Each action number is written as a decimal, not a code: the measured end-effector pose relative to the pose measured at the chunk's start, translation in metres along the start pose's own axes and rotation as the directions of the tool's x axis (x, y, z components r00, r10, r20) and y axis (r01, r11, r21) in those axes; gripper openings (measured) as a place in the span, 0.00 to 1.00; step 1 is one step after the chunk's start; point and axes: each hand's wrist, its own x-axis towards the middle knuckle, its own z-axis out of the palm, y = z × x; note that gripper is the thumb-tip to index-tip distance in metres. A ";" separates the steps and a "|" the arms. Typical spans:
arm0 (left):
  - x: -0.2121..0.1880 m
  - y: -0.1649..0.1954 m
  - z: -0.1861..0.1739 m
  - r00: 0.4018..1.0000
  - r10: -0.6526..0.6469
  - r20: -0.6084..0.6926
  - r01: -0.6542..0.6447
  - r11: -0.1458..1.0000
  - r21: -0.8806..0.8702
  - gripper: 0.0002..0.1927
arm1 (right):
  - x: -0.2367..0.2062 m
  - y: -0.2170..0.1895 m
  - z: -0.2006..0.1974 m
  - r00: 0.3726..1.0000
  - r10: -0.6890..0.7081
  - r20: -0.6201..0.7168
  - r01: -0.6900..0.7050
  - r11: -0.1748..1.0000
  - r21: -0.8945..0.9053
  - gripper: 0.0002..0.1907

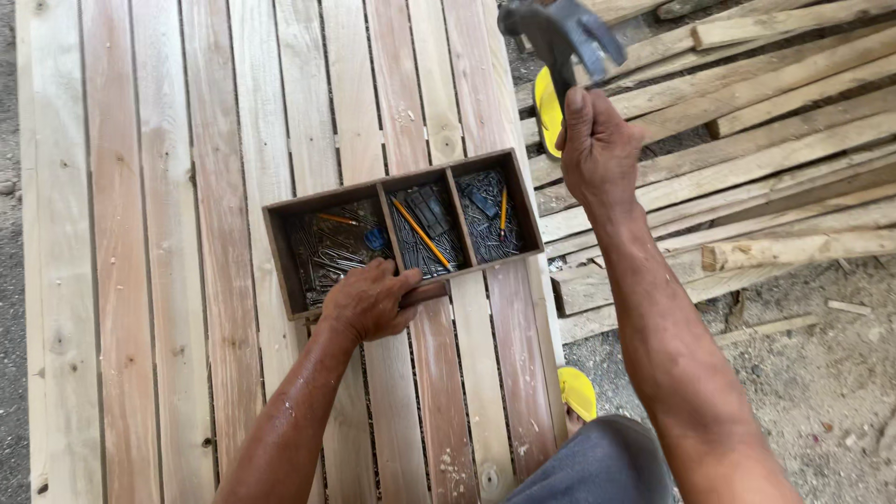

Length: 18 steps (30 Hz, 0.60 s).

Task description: The person sits cross-legged on a wooden slatted bench and hammers nails into the planks, taking nails one at a time from a divided wooden box of hardware. They position each nail on the wood and drive it in with a claw hammer, repeating across the bench surface.

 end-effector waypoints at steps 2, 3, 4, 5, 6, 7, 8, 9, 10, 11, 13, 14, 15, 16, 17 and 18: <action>0.000 0.000 -0.002 1.000 0.012 -0.012 -0.012 1.000 0.021 0.22 | 0.004 0.022 0.026 0.952 0.249 0.178 -0.232 0.966 -0.114 0.27; 0.001 0.001 -0.003 1.000 0.021 -0.015 -0.021 0.999 0.026 0.22 | 0.002 0.030 0.035 0.891 0.374 0.258 -0.332 0.924 -0.190 0.28; 0.000 0.000 -0.004 0.999 0.029 -0.045 -0.028 0.999 0.018 0.22 | -0.001 0.037 0.043 0.910 0.330 0.252 -0.271 0.931 -0.244 0.28; 0.000 0.001 -0.004 0.996 0.040 -0.076 -0.039 0.999 0.010 0.22 | -0.003 0.044 0.048 0.926 0.287 0.246 -0.209 0.931 -0.300 0.29; -0.001 0.000 -0.005 0.993 0.053 -0.106 -0.052 0.999 0.011 0.21 | -0.005 0.048 0.052 0.941 0.243 0.236 -0.150 0.924 -0.350 0.29; 0.000 0.000 -0.005 0.996 0.038 -0.075 -0.036 0.999 0.027 0.18 | -0.005 0.052 0.052 0.926 0.298 0.232 -0.206 0.914 -0.350 0.30; 0.000 0.000 -0.005 0.999 0.018 -0.030 -0.016 0.999 0.039 0.16 | -0.007 0.054 0.051 0.901 0.363 0.239 -0.270 0.898 -0.347 0.31; -0.001 0.000 -0.003 1.000 0.003 0.025 -0.004 0.999 0.046 0.14 | -0.010 0.055 0.047 0.866 0.436 0.246 -0.340 0.873 -0.350 0.32; 0.000 0.000 -0.002 1.000 0.008 -0.001 -0.008 0.999 0.041 0.15 | -0.011 0.055 0.044 0.884 0.414 0.216 -0.325 0.878 -0.350 0.32; 0.000 0.001 -0.001 1.000 0.009 -0.027 -0.008 0.999 0.037 0.16 | -0.014 0.054 0.041 0.902 0.389 0.188 -0.310 0.885 -0.347 0.32; -0.001 0.002 0.002 1.000 -0.003 -0.022 0.004 1.000 0.028 0.18 | -0.018 0.052 0.039 0.945 0.304 0.123 -0.268 0.932 -0.245 0.31; -0.001 0.003 0.003 1.000 -0.013 -0.007 0.013 0.999 0.029 0.19 | -0.019 0.051 0.040 0.970 0.233 0.069 -0.222 0.964 -0.147 0.30; -0.001 0.003 0.004 1.000 -0.026 0.006 0.026 0.999 0.031 0.20 | -0.019 0.051 0.042 0.987 0.163 0.009 -0.162 0.986 -0.048 0.29; -0.001 0.003 0.003 1.000 -0.020 0.001 0.020 0.999 0.036 0.20 | -0.019 0.051 0.044 0.986 0.158 0.048 -0.152 0.982 -0.115 0.29; -0.001 0.003 0.003 1.000 -0.015 -0.008 0.015 0.999 0.041 0.20 | -0.017 0.051 0.047 0.984 0.151 0.089 -0.134 0.975 -0.179 0.28; -0.001 0.003 0.001 1.000 -0.011 -0.021 0.012 0.999 0.046 0.21 | -0.015 0.051 0.050 0.981 0.142 0.128 -0.108 0.964 -0.242 0.27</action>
